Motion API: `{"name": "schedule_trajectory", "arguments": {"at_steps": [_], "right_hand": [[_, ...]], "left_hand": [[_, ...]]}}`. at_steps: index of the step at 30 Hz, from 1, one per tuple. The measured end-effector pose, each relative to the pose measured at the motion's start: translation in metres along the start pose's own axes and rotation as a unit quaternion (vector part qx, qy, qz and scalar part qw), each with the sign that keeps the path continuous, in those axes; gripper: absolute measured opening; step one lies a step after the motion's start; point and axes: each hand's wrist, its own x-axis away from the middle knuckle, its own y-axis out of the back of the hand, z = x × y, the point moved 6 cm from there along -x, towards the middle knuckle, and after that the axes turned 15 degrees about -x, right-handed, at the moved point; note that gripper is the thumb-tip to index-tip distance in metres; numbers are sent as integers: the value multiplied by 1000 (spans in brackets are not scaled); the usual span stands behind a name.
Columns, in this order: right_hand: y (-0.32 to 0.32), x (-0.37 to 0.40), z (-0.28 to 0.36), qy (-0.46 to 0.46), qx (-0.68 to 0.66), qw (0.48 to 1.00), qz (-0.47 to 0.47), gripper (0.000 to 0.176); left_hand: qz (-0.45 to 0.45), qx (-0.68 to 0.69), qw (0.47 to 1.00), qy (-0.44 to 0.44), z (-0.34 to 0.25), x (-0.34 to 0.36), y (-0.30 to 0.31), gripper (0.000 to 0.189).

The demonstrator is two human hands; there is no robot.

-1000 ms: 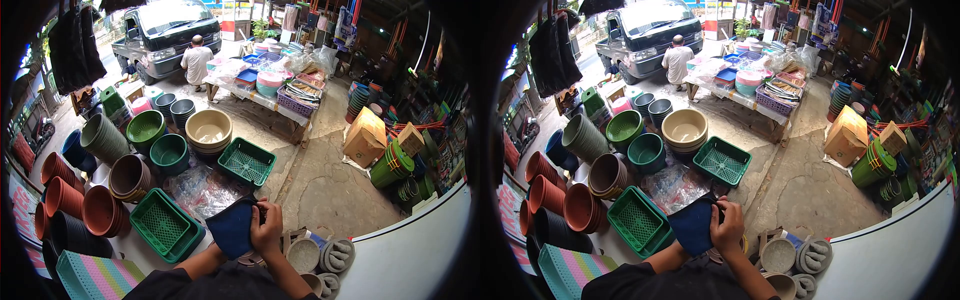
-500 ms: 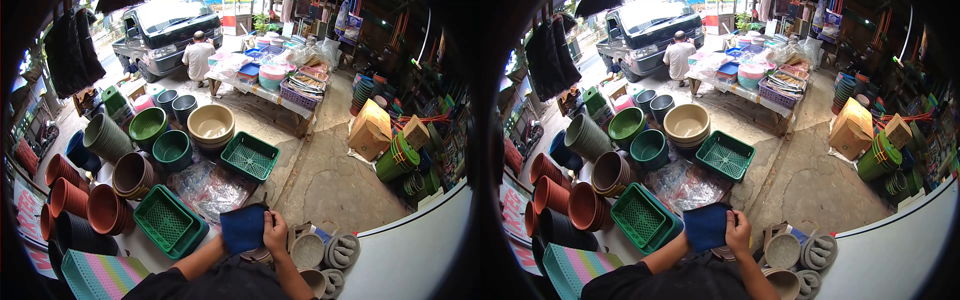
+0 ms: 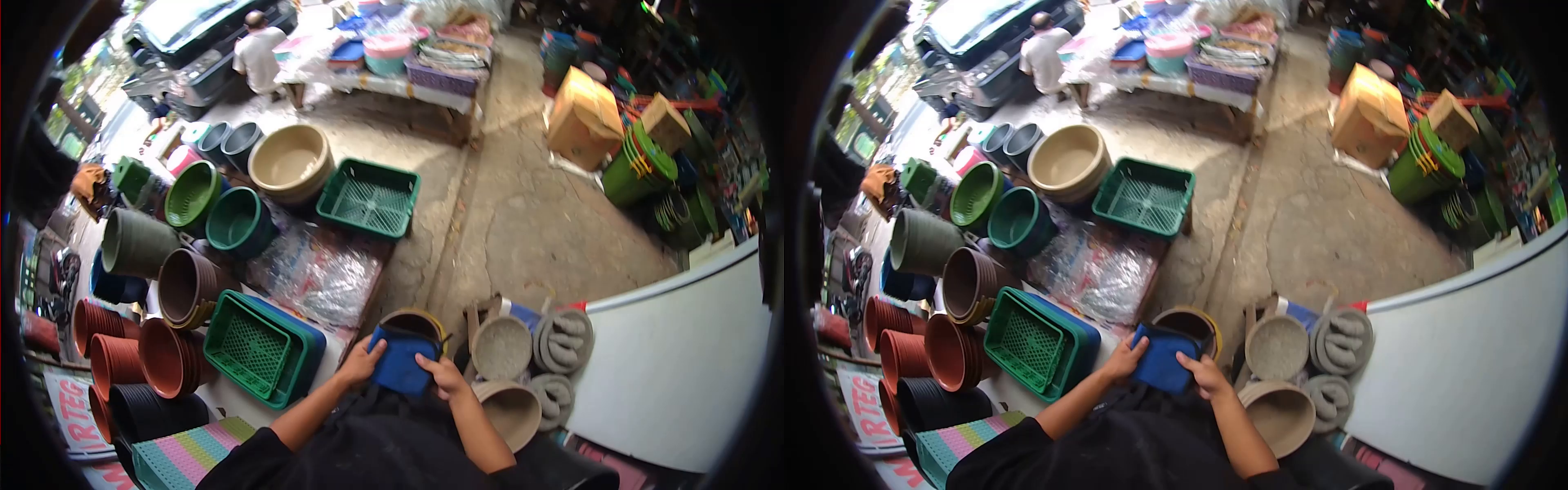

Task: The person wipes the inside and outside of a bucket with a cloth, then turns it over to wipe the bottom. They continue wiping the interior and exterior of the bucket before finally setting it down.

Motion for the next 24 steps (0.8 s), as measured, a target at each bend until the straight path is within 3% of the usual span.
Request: {"name": "schedule_trajectory", "arguments": {"at_steps": [3, 5, 7, 10, 11, 13, 14, 17, 19, 21, 23, 24], "right_hand": [[46, -26, -25, -11, -59, 998, -17, 43], [76, -43, -40, 0, -80, 996, -48, 40], [113, -69, -58, 7, -96, 993, -71, 38], [190, -108, -80, 50, 21, 975, -214, 31], [207, -122, -84, 44, 17, 975, -218, 31], [231, -132, -79, 9, 204, 924, -324, 39], [241, -138, -81, -12, 219, 916, -337, 45], [273, -163, -96, -17, 197, 904, -379, 43], [261, -170, -95, -24, 181, 907, -380, 45], [260, -166, -93, 70, 206, 823, -525, 51], [258, -160, -95, 24, 160, 814, -557, 58], [256, -158, -104, -7, 92, 832, -547, 57]], "left_hand": [[-11, -141, 990, -11, 51, -30, 1, 35], [-16, -166, 986, 12, 95, -48, -1, 31], [-74, -324, 943, 15, 121, -57, 6, 28], [-47, -358, 929, 81, 147, -69, 14, 27], [-24, -395, 911, 113, 163, -76, 18, 31], [-42, -441, 891, 100, 184, -92, 27, 35], [-66, -483, 870, 78, 193, -98, 31, 41], [-128, -484, 865, 43, 205, -122, 38, 47], [-115, -469, 875, 44, 214, -140, 41, 40], [-90, -445, 884, 109, 227, -154, 44, 31], [-122, -443, 882, 104, 218, -156, 40, 21], [-119, -428, 884, 143, 223, -157, 42, 20]]}}
